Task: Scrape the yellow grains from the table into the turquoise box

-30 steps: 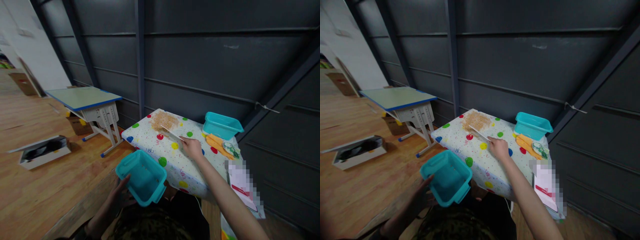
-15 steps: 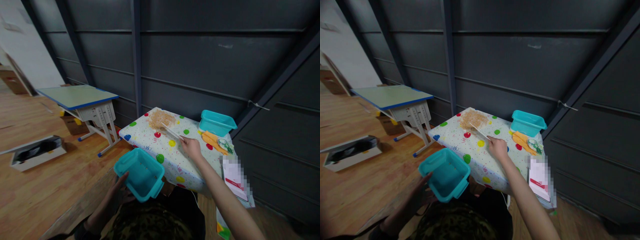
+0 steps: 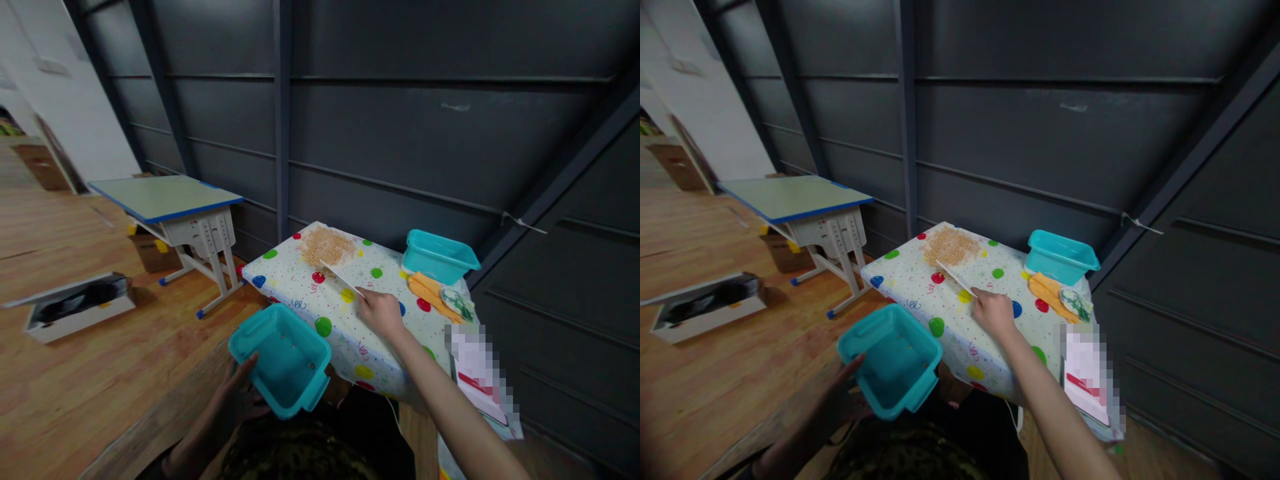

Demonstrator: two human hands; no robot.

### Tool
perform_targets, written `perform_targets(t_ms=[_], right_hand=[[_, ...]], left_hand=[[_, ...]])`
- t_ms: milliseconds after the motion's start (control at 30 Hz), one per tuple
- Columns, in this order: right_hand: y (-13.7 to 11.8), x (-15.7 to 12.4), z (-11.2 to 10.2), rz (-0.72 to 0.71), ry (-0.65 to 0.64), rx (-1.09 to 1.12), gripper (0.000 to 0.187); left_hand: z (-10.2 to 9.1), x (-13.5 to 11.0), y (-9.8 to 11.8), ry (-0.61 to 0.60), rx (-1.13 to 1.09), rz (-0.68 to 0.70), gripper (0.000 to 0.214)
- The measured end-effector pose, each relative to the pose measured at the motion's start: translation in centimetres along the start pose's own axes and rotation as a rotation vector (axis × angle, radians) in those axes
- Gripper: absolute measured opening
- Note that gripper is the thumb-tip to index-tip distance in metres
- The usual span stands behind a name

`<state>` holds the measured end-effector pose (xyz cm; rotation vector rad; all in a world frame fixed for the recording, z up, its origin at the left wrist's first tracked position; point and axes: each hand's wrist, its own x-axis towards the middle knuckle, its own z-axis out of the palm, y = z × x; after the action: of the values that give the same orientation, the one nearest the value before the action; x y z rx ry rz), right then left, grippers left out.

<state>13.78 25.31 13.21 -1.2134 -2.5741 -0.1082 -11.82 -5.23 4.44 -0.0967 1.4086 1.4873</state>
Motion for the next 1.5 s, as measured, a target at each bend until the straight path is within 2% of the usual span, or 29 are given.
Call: perform_targets(t_ms=[133,300,500,600,667,833,967,1133,1267,1367,1500], right_hand=[[0.0,-0.2,0.6,-0.045,0.057,0.024,0.049],[-0.2,-0.4,0.6,-0.074,0.04,0.057,0.047],[-0.6,-0.5,0.6,-0.091,0.038,0.07,0.045],[-0.7,-0.6,0.8,-0.104,0.046,0.081,0.046],[-0.6,-0.6,0.9,-0.106,0.066,0.083,0.046],[-0.2,-0.5,1.6,-0.181,0.168,0.127,0.039],[0.1,-0.5,2.0,-0.211,0.27,0.152,0.037],[0.1,-0.5,1.8,-0.24,0.253,0.196,0.032],[0.0,-0.3,1.5,-0.186,0.259,0.192,0.031],[-0.1,-0.3,1.5,-0.192,0.232,0.194,0.032],[-0.1,-0.3,1.8,-0.231,0.243,0.198,0.034]], left_hand=[[-0.2,0.5,-0.5,-0.019,-0.004,0.01,0.116],[-0.3,0.6,-0.8,-0.053,-0.008,0.016,0.126],[-0.1,0.1,0.1,-0.014,0.01,0.012,0.115],[-0.1,0.1,0.3,0.011,-0.002,0.009,0.122],[-0.1,0.1,0.2,0.02,-0.008,0.027,0.127],[-0.4,0.2,0.0,-0.001,-0.002,0.062,0.115],[-0.6,0.4,0.0,0.004,0.014,0.057,0.12],[-1.0,0.8,-0.4,-0.019,0.02,0.064,0.13],[-1.4,1.5,-0.6,-0.049,-0.027,0.036,0.142],[-1.4,1.7,-0.5,-0.069,-0.011,-0.005,0.134],[-1.1,1.1,-0.4,-0.073,-0.004,0.034,0.119]])
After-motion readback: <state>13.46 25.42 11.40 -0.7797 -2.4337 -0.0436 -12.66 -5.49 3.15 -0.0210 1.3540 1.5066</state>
